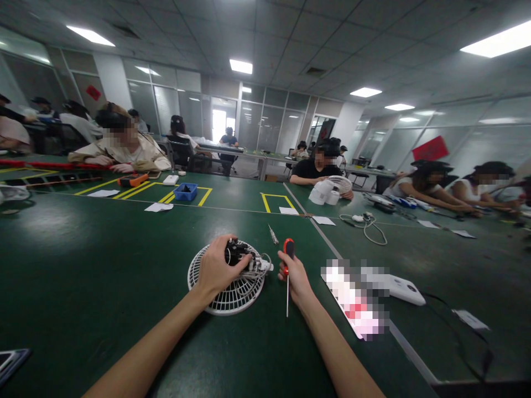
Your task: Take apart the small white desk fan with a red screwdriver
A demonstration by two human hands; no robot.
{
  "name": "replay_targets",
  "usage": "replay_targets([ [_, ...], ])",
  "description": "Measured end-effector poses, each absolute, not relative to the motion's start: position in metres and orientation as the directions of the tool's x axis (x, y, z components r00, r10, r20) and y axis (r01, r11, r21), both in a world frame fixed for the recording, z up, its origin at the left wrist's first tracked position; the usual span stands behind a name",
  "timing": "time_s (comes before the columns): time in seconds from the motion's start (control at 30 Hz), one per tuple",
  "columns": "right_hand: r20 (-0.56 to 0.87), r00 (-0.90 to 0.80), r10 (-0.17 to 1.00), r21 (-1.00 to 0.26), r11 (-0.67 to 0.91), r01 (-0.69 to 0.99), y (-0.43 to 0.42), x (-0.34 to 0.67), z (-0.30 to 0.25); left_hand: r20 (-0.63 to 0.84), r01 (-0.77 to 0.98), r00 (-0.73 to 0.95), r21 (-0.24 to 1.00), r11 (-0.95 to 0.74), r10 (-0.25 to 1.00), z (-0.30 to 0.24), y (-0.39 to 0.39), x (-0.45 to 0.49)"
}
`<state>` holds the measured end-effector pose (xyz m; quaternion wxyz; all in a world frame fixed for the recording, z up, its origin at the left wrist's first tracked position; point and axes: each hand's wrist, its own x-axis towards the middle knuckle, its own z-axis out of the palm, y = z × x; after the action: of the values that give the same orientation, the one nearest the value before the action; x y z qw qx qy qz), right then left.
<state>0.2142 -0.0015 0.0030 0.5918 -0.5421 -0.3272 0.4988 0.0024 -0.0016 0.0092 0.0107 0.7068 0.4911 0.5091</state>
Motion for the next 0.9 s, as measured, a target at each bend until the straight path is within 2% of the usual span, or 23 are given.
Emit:
replay_targets([
  [0.07,-0.006,0.334,0.943,-0.995,-0.038,0.09,-0.002,0.211,-0.001,0.71,0.681,-0.005,0.518,-0.517,0.705,0.009,-0.002,0.002],
  [0.13,0.132,0.338,0.932,-0.923,-0.009,0.385,-0.004,0.209,-0.005,0.71,0.674,-0.006,0.523,-0.521,0.704,0.009,-0.002,0.002],
  [0.2,0.203,0.315,0.927,-0.818,-0.017,0.575,-0.004,0.21,-0.006,0.704,0.668,-0.009,0.533,-0.519,0.71,0.009,-0.002,0.002],
  [0.27,0.24,0.302,0.923,-0.725,-0.036,0.688,-0.003,0.213,-0.008,0.695,0.668,-0.022,0.545,-0.506,0.719,0.009,-0.001,0.002],
  [0.4,0.297,0.305,0.905,-0.591,-0.077,0.803,0.002,0.221,-0.009,0.682,0.672,-0.038,0.558,-0.486,0.731,0.008,-0.001,0.002],
  [0.67,0.224,0.28,0.934,-0.378,-0.182,0.908,0.009,0.221,-0.016,0.687,0.683,0.001,0.53,-0.502,0.726,0.008,-0.001,0.0],
  [0.9,0.243,0.216,0.946,-0.299,-0.139,0.944,0.006,0.219,-0.021,0.678,0.683,0.043,0.516,-0.517,0.734,0.008,0.0,0.001],
])
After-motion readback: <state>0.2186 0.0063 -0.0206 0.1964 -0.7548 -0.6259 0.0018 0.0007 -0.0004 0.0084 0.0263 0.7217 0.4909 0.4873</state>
